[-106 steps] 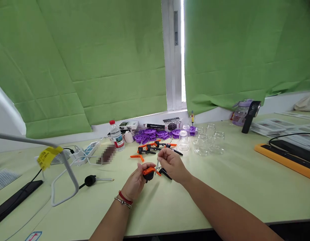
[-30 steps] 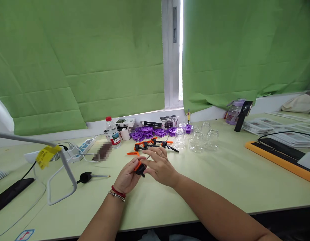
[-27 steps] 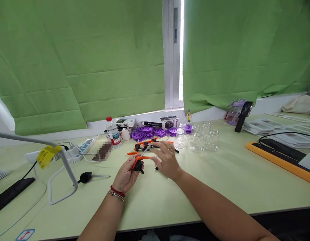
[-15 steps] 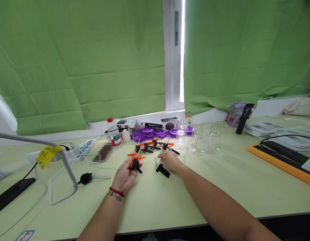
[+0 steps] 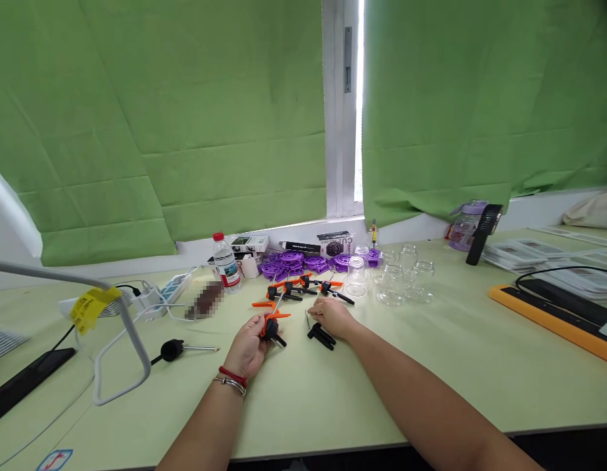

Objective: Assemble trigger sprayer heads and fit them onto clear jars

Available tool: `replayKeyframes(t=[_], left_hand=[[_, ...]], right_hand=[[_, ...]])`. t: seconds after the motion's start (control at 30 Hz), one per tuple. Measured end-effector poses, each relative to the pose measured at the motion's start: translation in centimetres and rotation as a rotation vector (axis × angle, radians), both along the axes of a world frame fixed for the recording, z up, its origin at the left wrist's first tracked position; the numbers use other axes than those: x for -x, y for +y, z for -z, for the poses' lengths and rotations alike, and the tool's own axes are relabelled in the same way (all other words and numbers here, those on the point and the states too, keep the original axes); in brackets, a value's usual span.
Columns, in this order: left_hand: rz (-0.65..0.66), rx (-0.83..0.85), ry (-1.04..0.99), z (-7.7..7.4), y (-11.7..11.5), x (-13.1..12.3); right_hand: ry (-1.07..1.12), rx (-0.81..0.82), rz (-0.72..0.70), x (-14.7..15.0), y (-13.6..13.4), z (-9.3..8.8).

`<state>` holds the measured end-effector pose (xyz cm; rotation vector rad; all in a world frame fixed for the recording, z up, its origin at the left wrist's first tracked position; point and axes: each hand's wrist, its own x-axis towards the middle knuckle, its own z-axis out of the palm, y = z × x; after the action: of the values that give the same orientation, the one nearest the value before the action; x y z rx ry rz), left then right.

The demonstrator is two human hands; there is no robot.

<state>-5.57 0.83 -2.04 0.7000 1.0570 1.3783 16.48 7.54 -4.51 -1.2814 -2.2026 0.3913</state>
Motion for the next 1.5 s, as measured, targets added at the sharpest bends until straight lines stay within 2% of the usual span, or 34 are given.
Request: replayKeyframes(t=[0.17,0.3,0.47,0.7,0.9,1.1,1.33,1.5], left_hand=[[0.036,-0.001,0.113,0.2,-0.1,0.1],[0.043,0.005,0.151,0.0,-0.1,0.1],[0.088,0.022,0.212,-0.1,-0.1,0.2],[0.098,0.007,0.204,0.4,0.0,0.3],[0.139,0.001,0.346,0.5,0.0,0.1],[0.130,-0.074,0.263,0.1,-0.2,-0.1],[0.097,-0.112,0.170,-0.1,-0.2,0.0],[0.111,-0.139,0.149,-0.2,-0.3,0.1]], right_hand=[[0.014,0.112,0.078,-1.3,-1.2,-1.4],[-0.030,0.310,0.111,-2.5,-2.4,-2.5],[-0.079,0.461,0.123,-2.4,-2.7,-2.6],[-0.078,0.497,0.158,-2.1,-2.3,-2.3],[-0.060,0.483,0.178,-2.1,-2.6,-2.3],[0.010,0.390,0.200,-2.1,-2.7,-2.3],[0.188,0.340,0.095,-1.6,-3.0,-2.3],[0.331,0.423,-0.014,-1.0,-3.2,-1.9]])
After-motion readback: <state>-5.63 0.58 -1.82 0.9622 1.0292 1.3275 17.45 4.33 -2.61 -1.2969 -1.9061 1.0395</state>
